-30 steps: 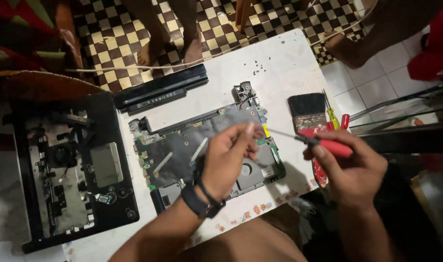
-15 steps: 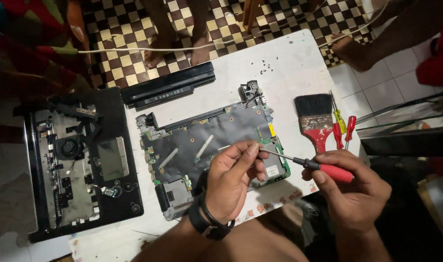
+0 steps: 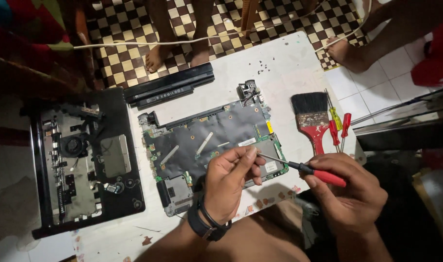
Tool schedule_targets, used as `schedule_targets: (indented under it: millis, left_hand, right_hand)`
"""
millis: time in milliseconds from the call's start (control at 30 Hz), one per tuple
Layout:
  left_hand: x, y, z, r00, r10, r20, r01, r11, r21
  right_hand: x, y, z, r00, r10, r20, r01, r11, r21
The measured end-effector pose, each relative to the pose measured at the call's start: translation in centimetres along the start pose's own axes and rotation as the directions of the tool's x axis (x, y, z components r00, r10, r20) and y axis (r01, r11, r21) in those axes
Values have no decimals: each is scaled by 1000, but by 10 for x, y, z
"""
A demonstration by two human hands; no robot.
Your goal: Connecting internal ribbon cables and wires to a laptop motherboard and securing components with a screwdriver.
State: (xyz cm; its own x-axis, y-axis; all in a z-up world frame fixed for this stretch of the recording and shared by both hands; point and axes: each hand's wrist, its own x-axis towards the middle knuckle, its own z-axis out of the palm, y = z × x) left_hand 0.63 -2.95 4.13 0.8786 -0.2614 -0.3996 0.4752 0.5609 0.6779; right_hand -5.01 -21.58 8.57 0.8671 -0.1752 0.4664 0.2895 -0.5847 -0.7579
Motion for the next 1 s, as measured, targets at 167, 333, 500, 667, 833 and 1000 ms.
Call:
schedule_targets:
  millis: [167, 333, 500, 667, 833, 1000]
  left_hand:
    - [-8, 4, -2, 993, 109, 44, -116, 972, 203]
    - [-18, -1, -11, 985, 148, 90, -170, 927, 333]
    - [-23, -22, -20, 993, 95, 76, -116, 923, 366]
    - [-26, -20, -22, 937, 252, 241, -346, 766, 541]
    - [-26, -22, -29, 693, 538, 479, -637, 147, 757]
    - [-19, -35, -41, 598, 353, 720, -622, -363, 694]
  right_hand:
    - [-2, 3, -9, 993, -86, 84, 86, 996, 4]
    - [-11, 8, -18, 976, -82, 201, 83, 997, 2]
    - [-19, 6, -20, 959, -80, 273, 84, 996, -5]
    - [-26, 2, -31, 974, 25, 225, -9, 997, -74]
    - [-21, -14, -37, 970, 204, 132, -183, 971, -157]
    - [-16, -1, -36, 929, 140, 344, -50, 964, -259]
